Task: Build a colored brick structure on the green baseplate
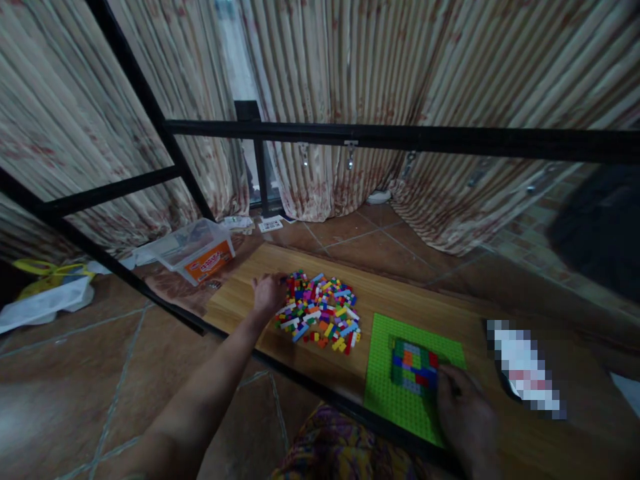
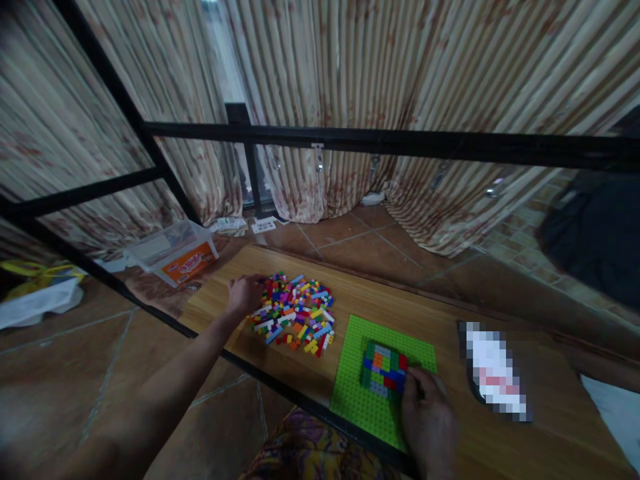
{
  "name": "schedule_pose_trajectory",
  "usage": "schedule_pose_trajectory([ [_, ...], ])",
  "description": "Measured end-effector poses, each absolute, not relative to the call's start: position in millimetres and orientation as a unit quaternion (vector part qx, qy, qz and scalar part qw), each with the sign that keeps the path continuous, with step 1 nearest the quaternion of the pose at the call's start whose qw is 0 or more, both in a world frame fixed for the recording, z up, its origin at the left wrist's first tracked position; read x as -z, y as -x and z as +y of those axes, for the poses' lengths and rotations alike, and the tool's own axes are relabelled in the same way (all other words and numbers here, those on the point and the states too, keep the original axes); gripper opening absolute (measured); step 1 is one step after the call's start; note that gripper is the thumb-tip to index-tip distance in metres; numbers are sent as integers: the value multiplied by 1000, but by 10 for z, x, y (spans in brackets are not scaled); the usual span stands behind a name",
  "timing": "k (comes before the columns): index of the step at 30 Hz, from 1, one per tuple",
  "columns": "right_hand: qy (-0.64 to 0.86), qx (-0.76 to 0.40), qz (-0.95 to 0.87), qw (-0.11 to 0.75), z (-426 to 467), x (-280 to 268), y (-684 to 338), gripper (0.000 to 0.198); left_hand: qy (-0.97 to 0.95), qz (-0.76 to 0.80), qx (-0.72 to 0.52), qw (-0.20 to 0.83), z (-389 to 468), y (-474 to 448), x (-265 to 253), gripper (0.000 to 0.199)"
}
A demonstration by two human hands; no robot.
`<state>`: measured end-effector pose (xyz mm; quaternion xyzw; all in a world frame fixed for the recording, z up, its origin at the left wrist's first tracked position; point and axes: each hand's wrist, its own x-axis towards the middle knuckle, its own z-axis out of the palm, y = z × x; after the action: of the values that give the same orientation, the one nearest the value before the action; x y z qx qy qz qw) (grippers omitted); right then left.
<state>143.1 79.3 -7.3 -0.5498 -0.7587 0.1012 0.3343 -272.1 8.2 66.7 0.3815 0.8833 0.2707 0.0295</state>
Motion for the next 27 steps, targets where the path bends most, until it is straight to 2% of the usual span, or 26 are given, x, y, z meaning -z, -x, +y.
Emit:
schedule_pose_trajectory([
  [5, 557, -102, -754, 333, 779, 40, -1404, 48, -366, 849, -376, 59, -3, 2550, -748, 32],
  [8, 547, -116, -755, 341, 770, 23, -1381, 45, -348, 808, -462, 115, -99, 2206, -727, 34],
  [10, 542, -126, -753, 351, 776, 20, -1378, 44, -249, 692, -629, 252, -188, 1916, -704, 37],
  [12, 542, -145, -744, 362, 793, 13, -1394, 44, -171, 596, -702, 351, -283, 1641, -697, 39],
  [17, 560, -200, -693, 407, 759, -234, -1363, 46, -105, 550, -700, 443, -468, 1222, -738, 32],
  [20, 490, -250, -722, 420, 564, -570, -1126, 36, -153, 574, -646, 479, -561, 1083, -773, 29],
  [24, 307, -397, -815, 288, 183, -873, -693, 26, -231, 564, -598, 521, -714, 935, -842, 22],
  [27, 259, -470, -807, 245, -38, -842, -494, 22, -252, 566, -581, 528, -857, 907, -865, 16],
])
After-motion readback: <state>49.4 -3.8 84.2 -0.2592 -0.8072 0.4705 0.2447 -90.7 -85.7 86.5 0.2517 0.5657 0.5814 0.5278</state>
